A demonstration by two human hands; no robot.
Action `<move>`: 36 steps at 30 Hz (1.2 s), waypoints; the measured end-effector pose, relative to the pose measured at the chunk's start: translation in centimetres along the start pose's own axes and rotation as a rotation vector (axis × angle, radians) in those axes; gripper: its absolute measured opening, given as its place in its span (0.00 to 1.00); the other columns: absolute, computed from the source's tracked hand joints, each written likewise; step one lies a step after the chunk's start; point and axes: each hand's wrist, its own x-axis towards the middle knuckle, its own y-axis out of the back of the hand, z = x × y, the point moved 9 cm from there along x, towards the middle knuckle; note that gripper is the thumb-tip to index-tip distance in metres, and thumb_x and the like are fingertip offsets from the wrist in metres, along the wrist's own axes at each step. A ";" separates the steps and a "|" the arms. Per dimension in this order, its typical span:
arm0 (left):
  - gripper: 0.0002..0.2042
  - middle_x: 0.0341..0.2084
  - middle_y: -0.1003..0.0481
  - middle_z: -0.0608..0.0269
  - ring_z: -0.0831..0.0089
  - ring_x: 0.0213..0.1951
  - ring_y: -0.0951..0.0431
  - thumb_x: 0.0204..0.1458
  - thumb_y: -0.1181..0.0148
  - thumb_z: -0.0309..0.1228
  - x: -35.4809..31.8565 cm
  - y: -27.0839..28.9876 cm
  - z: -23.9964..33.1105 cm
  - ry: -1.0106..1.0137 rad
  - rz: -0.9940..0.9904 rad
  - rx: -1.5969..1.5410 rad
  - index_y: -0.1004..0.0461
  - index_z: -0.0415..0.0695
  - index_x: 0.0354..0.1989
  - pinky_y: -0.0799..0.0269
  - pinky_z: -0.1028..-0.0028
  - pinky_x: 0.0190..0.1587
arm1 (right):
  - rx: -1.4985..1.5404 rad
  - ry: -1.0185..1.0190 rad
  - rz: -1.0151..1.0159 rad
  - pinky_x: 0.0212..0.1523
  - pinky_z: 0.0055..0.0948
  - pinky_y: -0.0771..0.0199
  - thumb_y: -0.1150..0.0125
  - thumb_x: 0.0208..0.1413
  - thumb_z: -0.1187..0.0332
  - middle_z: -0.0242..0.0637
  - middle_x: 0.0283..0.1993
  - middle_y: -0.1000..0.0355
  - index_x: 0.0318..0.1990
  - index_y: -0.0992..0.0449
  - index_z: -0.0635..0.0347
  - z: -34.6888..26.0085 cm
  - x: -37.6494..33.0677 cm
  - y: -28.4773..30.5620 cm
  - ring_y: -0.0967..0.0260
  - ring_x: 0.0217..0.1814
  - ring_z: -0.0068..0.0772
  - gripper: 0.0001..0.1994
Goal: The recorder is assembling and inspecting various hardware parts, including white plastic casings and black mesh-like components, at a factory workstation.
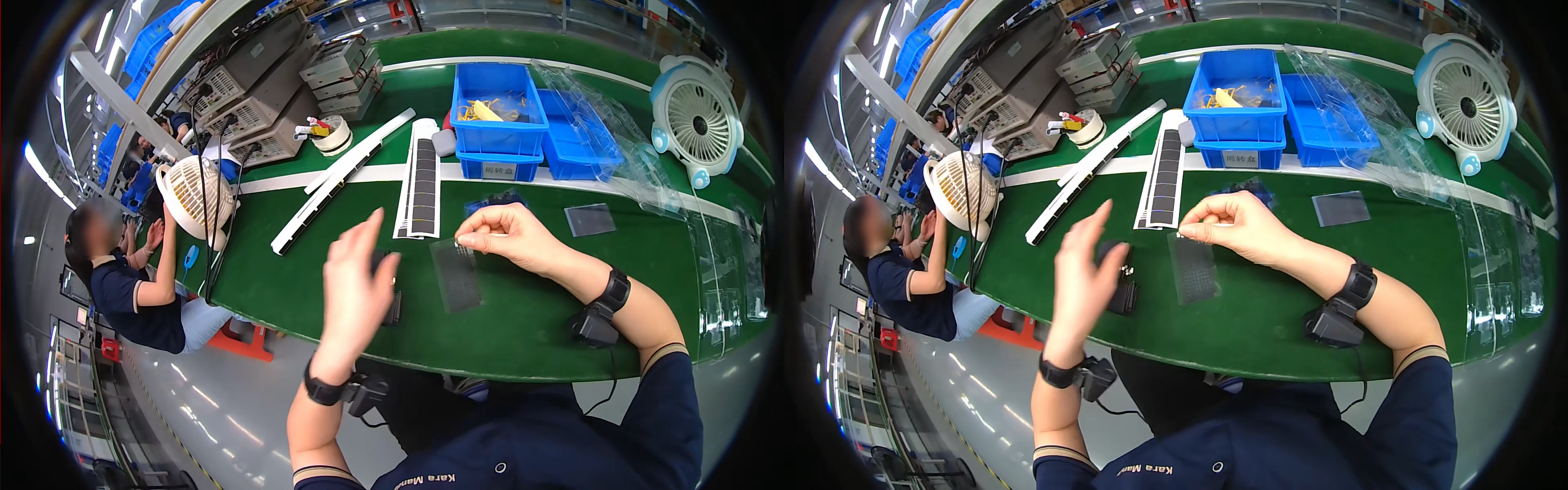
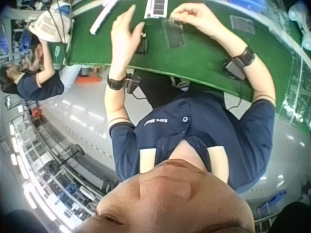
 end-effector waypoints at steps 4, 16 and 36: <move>0.26 0.30 0.27 0.56 0.67 0.29 0.26 0.37 0.29 0.39 -1.7 1.8 -4.2 0.292 -0.080 0.057 0.27 0.37 0.44 0.28 0.70 0.31 | -0.097 0.027 -0.038 0.31 0.19 0.37 0.40 0.55 0.65 0.25 0.27 0.30 0.34 0.24 0.64 1.4 0.6 -0.6 0.38 0.29 0.13 0.09; 0.20 0.18 0.32 0.68 0.81 0.20 0.34 0.36 0.28 0.35 -2.3 0.7 -5.7 0.432 -0.191 -0.065 0.26 0.37 0.35 0.35 0.79 0.23 | -0.054 0.000 -0.006 0.33 0.17 0.34 0.41 0.54 0.69 0.26 0.28 0.30 0.35 0.25 0.65 1.6 -0.3 -2.1 0.38 0.29 0.11 0.07; 0.11 0.36 0.26 0.63 0.77 0.40 0.25 0.58 0.50 0.27 -10.1 -9.3 1.0 0.844 -0.032 -1.540 0.33 0.39 0.48 0.29 0.76 0.45 | -0.275 0.080 -0.047 0.35 0.21 0.30 0.35 0.48 0.73 0.32 0.31 0.29 0.30 0.23 0.63 -0.5 -3.6 -3.6 0.30 0.34 0.19 0.04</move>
